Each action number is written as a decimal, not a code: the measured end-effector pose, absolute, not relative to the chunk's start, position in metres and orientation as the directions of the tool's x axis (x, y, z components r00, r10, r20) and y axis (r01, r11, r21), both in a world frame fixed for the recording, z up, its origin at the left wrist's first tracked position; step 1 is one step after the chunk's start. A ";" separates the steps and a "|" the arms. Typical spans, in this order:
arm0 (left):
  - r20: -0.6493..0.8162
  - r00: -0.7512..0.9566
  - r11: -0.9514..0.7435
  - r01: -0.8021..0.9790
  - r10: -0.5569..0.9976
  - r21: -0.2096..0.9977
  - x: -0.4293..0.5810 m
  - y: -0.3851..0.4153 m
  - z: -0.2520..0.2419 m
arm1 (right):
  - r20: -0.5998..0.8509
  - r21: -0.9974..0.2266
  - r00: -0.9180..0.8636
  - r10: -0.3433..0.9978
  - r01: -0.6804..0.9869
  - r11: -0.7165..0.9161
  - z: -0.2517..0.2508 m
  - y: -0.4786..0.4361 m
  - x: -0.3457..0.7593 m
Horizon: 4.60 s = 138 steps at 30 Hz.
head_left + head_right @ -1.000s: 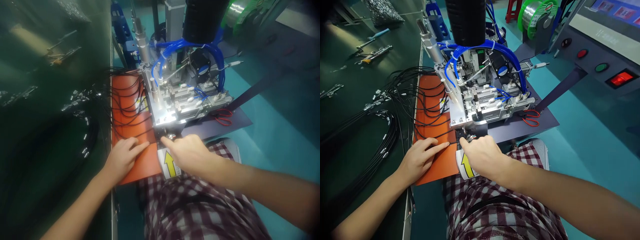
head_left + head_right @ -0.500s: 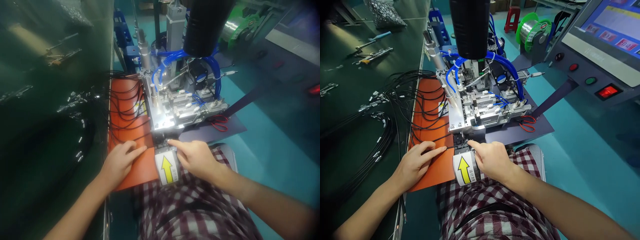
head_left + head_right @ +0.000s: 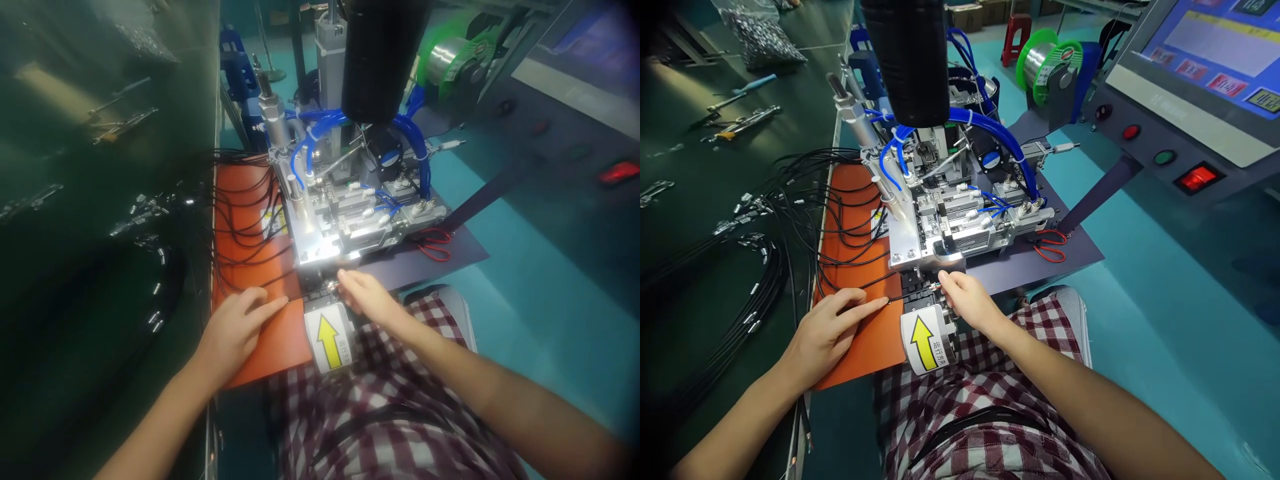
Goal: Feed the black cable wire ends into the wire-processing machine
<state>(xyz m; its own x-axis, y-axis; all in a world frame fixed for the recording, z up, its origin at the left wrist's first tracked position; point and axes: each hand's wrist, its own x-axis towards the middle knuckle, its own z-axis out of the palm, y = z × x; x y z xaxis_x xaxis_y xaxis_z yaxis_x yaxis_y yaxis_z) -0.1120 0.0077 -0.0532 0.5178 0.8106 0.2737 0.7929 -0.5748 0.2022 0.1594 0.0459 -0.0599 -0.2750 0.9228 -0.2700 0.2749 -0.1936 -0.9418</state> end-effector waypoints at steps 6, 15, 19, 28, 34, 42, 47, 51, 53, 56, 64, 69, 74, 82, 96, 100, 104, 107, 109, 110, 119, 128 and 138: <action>0.269 0.528 -0.583 0.786 0.805 0.203 -0.111 0.008 -0.051 | -0.124 -0.968 -0.224 0.967 0.242 -0.068 -0.064 0.044 0.150; 0.308 0.471 -0.551 0.788 0.827 0.274 -0.107 0.009 -0.042 | -0.217 -0.965 -0.148 0.965 0.180 -0.190 -0.066 0.023 0.180; 0.282 0.510 -0.575 0.779 0.813 0.249 -0.106 0.006 -0.035 | -0.283 -0.953 -0.099 0.954 0.138 -0.268 -0.068 0.006 0.195; 0.320 0.560 -0.621 0.773 0.764 0.129 -0.107 0.004 -0.024 | -0.352 -0.934 0.001 0.936 0.072 -0.351 -0.070 -0.010 0.216; 0.379 0.518 -0.571 0.821 0.767 0.033 -0.108 -0.001 -0.034 | -0.370 -0.927 0.027 0.929 0.055 -0.371 -0.074 -0.014 0.221; 0.310 0.490 -0.496 0.866 0.814 -0.068 -0.100 0.001 -0.033 | -0.423 -0.906 0.009 0.906 0.031 -0.423 -0.084 -0.019 0.223; 0.311 0.460 -0.443 0.887 0.832 -0.127 -0.095 -0.002 -0.033 | -0.465 -0.885 -0.011 0.885 0.029 -0.464 -0.091 -0.026 0.223; 0.306 0.446 -0.415 0.895 0.841 -0.164 -0.093 -0.006 -0.033 | -0.484 -0.875 -0.018 0.875 0.039 -0.483 -0.096 -0.030 0.223; 0.300 0.448 -0.413 0.894 0.842 -0.176 -0.093 -0.007 -0.034 | -0.477 -0.878 -0.026 0.878 0.038 -0.476 -0.099 -0.031 0.223; 0.291 0.447 -0.409 0.894 0.846 -0.186 -0.093 -0.007 -0.034 | -0.472 -0.882 -0.041 0.881 0.039 -0.470 -0.104 -0.032 0.223; 0.263 0.433 -0.394 0.900 0.862 -0.187 -0.092 -0.007 -0.034 | -0.511 -0.859 -0.075 0.856 0.054 -0.508 -0.121 -0.048 0.224; 0.250 0.420 -0.383 0.905 0.873 -0.183 -0.090 -0.004 -0.034 | -0.538 -0.843 -0.181 0.824 0.126 -0.523 -0.135 -0.065 0.221; 0.240 0.399 -0.367 0.915 0.885 -0.169 -0.090 -0.005 -0.033 | -0.567 -0.822 -0.256 0.783 0.116 -0.557 -0.143 -0.073 0.219; 0.234 0.393 -0.382 0.919 0.889 -0.093 -0.088 -0.005 -0.031 | -0.555 -0.831 -0.293 0.779 0.150 -0.536 -0.138 -0.074 0.212; -0.064 0.655 -0.658 0.751 0.753 -0.053 -0.159 -0.055 0.020 | -0.586 -0.811 -0.321 0.744 0.248 -0.531 -0.123 -0.075 0.216; -0.075 0.735 -0.738 0.670 0.674 -0.077 -0.162 -0.051 0.023 | -0.582 -0.812 -0.338 0.739 0.269 -0.517 -0.120 -0.074 0.214; -0.040 0.760 -0.760 0.644 0.649 -0.091 -0.163 -0.055 0.041 | -0.580 -0.813 -0.377 0.722 0.326 -0.483 -0.119 -0.072 0.218; 0.031 0.744 -0.743 0.668 0.667 -0.051 -0.151 -0.069 0.064 | -0.573 -0.814 -0.396 0.718 0.379 -0.441 -0.102 -0.067 0.225; 0.124 0.671 -0.677 0.736 0.731 0.008 -0.136 -0.080 0.074 | -0.536 -0.826 -0.371 0.758 0.417 -0.379 -0.075 -0.061 0.228; 0.155 0.621 -0.632 0.775 0.768 0.027 -0.127 -0.084 0.075 | -0.500 -0.836 -0.357 0.789 0.437 -0.333 -0.058 -0.058 0.228; 0.271 0.497 -0.553 0.811 0.824 0.194 -0.072 -0.062 0.024 | -0.147 -0.933 -0.471 0.870 0.359 0.037 0.022 -0.030 0.169; -0.083 0.388 -0.207 0.647 0.918 0.734 -0.023 -0.050 0.032 | -0.141 -0.966 -0.438 0.888 0.259 -0.026 0.017 -0.020 0.169; 0.006 0.258 -0.152 0.552 0.966 0.820 -0.017 -0.055 0.014 | -0.278 -0.958 -0.400 0.873 0.178 -0.223 0.006 -0.021 0.167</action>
<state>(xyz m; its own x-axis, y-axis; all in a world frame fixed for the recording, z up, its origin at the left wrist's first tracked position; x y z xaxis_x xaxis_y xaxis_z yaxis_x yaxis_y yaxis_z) -0.0174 -0.0554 0.0142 0.2576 0.9662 0.0058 0.5521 -0.1521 0.8198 0.1671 -0.0207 0.0056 -0.4001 0.8733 -0.2781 0.1783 -0.2234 -0.9583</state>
